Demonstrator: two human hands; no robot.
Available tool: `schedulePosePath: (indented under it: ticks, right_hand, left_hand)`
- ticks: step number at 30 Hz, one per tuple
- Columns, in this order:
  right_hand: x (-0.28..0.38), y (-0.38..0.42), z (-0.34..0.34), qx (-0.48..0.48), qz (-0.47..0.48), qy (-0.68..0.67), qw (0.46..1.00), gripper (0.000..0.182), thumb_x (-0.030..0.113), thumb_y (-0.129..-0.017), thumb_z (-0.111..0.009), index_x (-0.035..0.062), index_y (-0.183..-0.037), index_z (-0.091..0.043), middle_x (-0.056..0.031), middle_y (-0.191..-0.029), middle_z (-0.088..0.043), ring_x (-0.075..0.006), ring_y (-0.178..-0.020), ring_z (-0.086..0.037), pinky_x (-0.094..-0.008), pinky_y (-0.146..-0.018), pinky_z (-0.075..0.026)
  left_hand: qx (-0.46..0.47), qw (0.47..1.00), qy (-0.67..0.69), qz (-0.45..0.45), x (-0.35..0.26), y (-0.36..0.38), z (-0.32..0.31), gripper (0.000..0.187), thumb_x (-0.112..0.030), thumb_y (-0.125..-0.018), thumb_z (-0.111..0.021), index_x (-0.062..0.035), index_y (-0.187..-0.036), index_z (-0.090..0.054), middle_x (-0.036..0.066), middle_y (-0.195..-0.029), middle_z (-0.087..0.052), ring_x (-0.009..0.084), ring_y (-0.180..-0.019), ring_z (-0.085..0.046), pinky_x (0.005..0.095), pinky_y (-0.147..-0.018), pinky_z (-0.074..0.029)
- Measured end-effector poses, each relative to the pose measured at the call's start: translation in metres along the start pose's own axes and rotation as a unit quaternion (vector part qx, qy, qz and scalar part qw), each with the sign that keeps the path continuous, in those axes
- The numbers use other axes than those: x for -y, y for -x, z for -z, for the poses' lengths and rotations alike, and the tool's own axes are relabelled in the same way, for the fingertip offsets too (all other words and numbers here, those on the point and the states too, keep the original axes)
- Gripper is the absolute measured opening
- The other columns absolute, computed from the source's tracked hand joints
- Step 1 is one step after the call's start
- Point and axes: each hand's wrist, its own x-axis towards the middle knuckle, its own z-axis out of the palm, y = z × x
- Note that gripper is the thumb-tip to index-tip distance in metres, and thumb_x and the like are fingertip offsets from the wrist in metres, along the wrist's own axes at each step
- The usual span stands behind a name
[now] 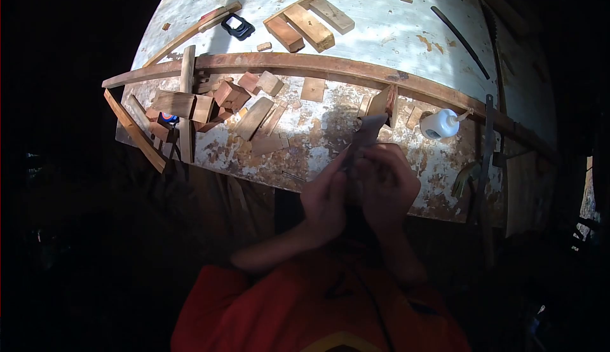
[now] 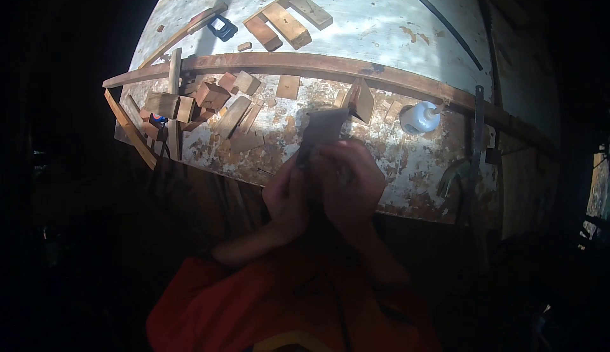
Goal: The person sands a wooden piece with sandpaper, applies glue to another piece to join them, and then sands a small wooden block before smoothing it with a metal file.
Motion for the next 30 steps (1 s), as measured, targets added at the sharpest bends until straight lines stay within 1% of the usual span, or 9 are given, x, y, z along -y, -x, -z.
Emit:
schedulePosePath:
  ticks: [4, 7, 10, 12, 16, 19, 25, 27, 30]
  right_hand:
    - [-0.001, 0.009, -0.007, -0.036, 0.068, 0.101, 0.992, 0.024, -0.001, -0.082, -0.086, 0.0048, -0.104, -0.08, -0.0107, -0.099, -0.074, -0.0258, -0.085, -0.073, -0.033, -0.071, -0.058]
    - [-0.014, 0.011, 0.003, -0.004, 0.185, 0.187, 0.965, 0.028, 0.003, -0.081, -0.088, 0.0056, -0.107, -0.08, -0.0094, -0.099, -0.074, -0.025, -0.084, -0.073, -0.0339, -0.071, -0.059]
    - [-0.012, 0.009, 0.015, 0.049, 0.232, 0.215, 0.947, 0.03, 0.005, -0.08, -0.089, 0.0052, -0.109, -0.08, -0.0092, -0.098, -0.073, -0.0245, -0.082, -0.074, -0.0341, -0.069, -0.059]
    - [-0.005, 0.007, 0.021, 0.093, 0.236, 0.2, 0.946, 0.032, 0.005, -0.079, -0.09, 0.0051, -0.11, -0.08, -0.009, -0.098, -0.073, -0.0242, -0.079, -0.073, -0.0342, -0.065, -0.057]
    - [-0.002, 0.002, 0.038, 0.177, 0.259, 0.195, 0.929, 0.031, 0.008, -0.079, -0.09, 0.0045, -0.108, -0.079, -0.0073, -0.099, -0.073, -0.0239, -0.074, -0.071, -0.0337, -0.061, -0.055]
    - [0.006, -0.007, 0.05, 0.243, 0.269, 0.235, 0.902, 0.03, 0.011, -0.078, -0.089, 0.0053, -0.106, -0.078, -0.0052, -0.1, -0.073, -0.0234, -0.075, -0.071, -0.0345, -0.064, -0.056]
    - [0.015, -0.01, 0.048, 0.216, 0.263, 0.257, 0.904, 0.025, 0.013, -0.076, -0.088, 0.0078, -0.098, -0.076, -0.0041, -0.103, -0.071, -0.0239, -0.082, -0.07, -0.0388, -0.067, -0.055]
    - [0.014, -0.009, 0.049, 0.212, 0.243, 0.276, 0.906, 0.032, 0.012, -0.071, -0.091, 0.0072, -0.1, -0.078, -0.0041, -0.103, -0.071, -0.0235, -0.081, -0.069, -0.038, -0.069, -0.055]
    - [0.009, -0.008, 0.052, 0.216, 0.227, 0.295, 0.903, 0.036, 0.012, -0.069, -0.092, 0.0067, -0.102, -0.078, -0.0043, -0.105, -0.071, -0.0228, -0.083, -0.068, -0.0378, -0.07, -0.056]
  left_hand:
    - [-0.001, 0.996, 0.05, 0.072, -0.004, -0.002, 0.0, 0.041, -0.02, -0.113, -0.052, 0.0061, -0.143, -0.062, 0.008, -0.098, -0.074, 0.0074, -0.085, -0.065, 0.0254, -0.074, -0.052]
    - [0.018, 0.986, 0.105, 0.127, -0.007, 0.0, 0.004, 0.039, -0.019, -0.114, -0.052, 0.0063, -0.142, -0.062, 0.007, -0.106, -0.074, 0.0073, -0.092, -0.066, 0.0238, -0.078, -0.052]
    - [0.038, 0.966, 0.183, 0.181, -0.011, -0.002, 0.009, 0.037, -0.016, -0.114, -0.051, 0.0068, -0.14, -0.063, 0.006, -0.111, -0.074, 0.0068, -0.096, -0.066, 0.0231, -0.082, -0.053]
    - [0.047, 0.953, 0.207, 0.216, -0.013, -0.001, 0.015, 0.036, -0.015, -0.114, -0.051, 0.0074, -0.14, -0.063, 0.006, -0.113, -0.074, 0.0064, -0.099, -0.066, 0.0231, -0.085, -0.054]
    - [0.082, 0.963, 0.157, 0.202, -0.011, -0.001, 0.021, 0.037, -0.015, -0.114, -0.052, 0.0079, -0.141, -0.062, 0.007, -0.115, -0.074, 0.0067, -0.099, -0.066, 0.0235, -0.086, -0.055]
    - [0.103, 0.956, 0.166, 0.218, -0.009, 0.002, 0.023, 0.036, -0.015, -0.114, -0.053, 0.0081, -0.14, -0.062, 0.007, -0.114, -0.075, 0.0069, -0.098, -0.066, 0.0235, -0.086, -0.054]
    - [0.1, 0.955, 0.157, 0.23, -0.011, 0.003, 0.024, 0.036, -0.015, -0.113, -0.054, 0.0082, -0.139, -0.064, 0.006, -0.111, -0.075, 0.0058, -0.095, -0.065, 0.0223, -0.082, -0.053]
    - [0.098, 0.959, 0.133, 0.23, -0.004, 0.003, 0.028, 0.036, -0.016, -0.114, -0.054, 0.0082, -0.138, -0.064, 0.006, -0.11, -0.075, 0.0053, -0.094, -0.064, 0.0219, -0.08, -0.052]
    - [0.071, 0.961, 0.142, 0.228, -0.006, 0.003, 0.026, 0.033, -0.014, -0.111, -0.058, 0.0073, -0.136, -0.067, 0.002, -0.099, -0.074, 0.0019, -0.082, -0.061, 0.0196, -0.069, -0.049]
